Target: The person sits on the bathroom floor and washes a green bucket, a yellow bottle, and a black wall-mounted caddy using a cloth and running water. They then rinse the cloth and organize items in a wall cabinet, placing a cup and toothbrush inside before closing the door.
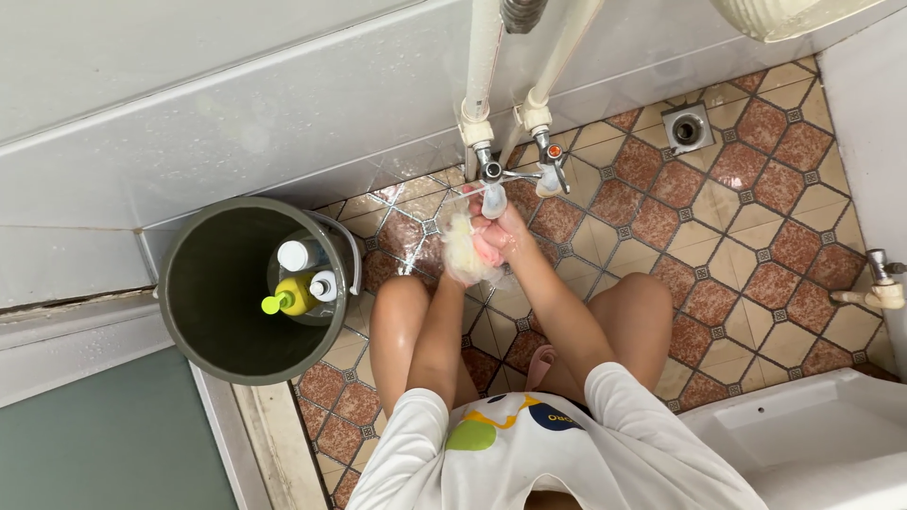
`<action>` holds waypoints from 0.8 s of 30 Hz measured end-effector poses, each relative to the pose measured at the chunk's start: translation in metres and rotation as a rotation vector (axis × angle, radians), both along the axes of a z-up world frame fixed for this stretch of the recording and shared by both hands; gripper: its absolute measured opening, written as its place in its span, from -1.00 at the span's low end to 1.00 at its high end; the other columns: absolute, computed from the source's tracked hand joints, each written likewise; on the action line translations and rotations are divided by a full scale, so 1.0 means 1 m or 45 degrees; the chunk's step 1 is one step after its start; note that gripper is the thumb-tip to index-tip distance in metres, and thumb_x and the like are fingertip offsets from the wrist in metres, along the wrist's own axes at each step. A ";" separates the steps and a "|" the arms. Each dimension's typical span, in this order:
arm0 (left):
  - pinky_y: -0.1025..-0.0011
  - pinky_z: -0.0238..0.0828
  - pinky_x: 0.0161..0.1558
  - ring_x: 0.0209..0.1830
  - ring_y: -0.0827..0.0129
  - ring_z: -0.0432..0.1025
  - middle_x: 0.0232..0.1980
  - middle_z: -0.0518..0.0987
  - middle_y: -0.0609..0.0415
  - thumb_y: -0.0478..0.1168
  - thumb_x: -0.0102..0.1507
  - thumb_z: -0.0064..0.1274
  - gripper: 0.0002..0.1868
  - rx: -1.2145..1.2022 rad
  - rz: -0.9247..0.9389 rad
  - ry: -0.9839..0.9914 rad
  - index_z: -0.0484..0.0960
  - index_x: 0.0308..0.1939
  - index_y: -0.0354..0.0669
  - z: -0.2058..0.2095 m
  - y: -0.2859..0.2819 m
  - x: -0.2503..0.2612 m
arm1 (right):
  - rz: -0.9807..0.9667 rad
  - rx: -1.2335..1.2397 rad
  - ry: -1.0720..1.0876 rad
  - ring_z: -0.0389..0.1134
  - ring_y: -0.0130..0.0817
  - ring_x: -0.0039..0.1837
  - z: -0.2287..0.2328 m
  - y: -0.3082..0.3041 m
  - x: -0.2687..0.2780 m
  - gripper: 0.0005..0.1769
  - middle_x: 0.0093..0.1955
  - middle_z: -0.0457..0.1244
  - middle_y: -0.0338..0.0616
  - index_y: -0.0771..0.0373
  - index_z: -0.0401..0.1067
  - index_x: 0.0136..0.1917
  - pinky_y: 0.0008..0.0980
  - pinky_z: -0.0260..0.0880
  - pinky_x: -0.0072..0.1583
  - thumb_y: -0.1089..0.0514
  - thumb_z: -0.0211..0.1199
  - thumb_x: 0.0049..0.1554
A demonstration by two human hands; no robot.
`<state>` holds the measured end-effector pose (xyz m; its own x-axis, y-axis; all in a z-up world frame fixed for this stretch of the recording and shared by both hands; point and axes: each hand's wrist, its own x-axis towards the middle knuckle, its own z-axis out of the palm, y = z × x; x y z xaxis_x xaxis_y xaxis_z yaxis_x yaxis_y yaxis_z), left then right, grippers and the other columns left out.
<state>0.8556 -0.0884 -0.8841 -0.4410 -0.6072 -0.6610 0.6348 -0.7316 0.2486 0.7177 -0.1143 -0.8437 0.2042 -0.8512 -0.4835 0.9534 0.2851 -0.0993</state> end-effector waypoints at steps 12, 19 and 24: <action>0.18 0.58 0.04 -0.04 0.12 0.59 0.05 0.64 -0.13 -0.04 0.39 -0.09 -0.58 -0.148 0.100 0.208 0.55 0.17 -0.28 -0.011 -0.039 0.004 | 0.409 -0.858 2.440 0.26 0.16 0.23 0.045 0.059 0.015 -0.17 0.22 0.26 0.29 0.42 0.40 0.26 0.01 0.23 0.21 -0.11 0.57 -0.12; 0.17 0.55 -0.04 -0.04 0.08 0.55 0.12 0.54 -0.26 -0.13 0.41 -0.11 -0.54 -0.248 0.181 -0.336 0.37 0.31 -0.33 -0.001 -0.039 -0.004 | 0.330 -0.456 2.723 0.43 0.12 0.00 0.018 0.047 0.030 -0.59 -0.04 0.40 0.18 0.21 0.52 0.19 -0.03 0.44 0.06 -0.01 0.37 0.12; 0.36 0.53 0.09 0.19 0.29 0.47 0.32 0.47 -0.06 -0.16 0.30 0.01 -0.30 -0.726 -0.064 -0.568 0.20 0.53 -0.10 0.028 -0.004 -0.004 | 0.298 0.232 2.510 0.48 0.05 -0.09 -0.028 0.023 0.022 -0.78 -0.14 0.43 0.19 0.29 0.61 -0.04 -0.08 0.45 -0.06 0.10 0.37 0.14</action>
<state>0.8513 -0.0920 -0.8559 -0.2397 -0.8971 -0.3711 0.3525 -0.4366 0.8277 0.7401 -0.0912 -0.8716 -0.5421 -0.8156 -0.2023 -0.4652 0.4918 -0.7360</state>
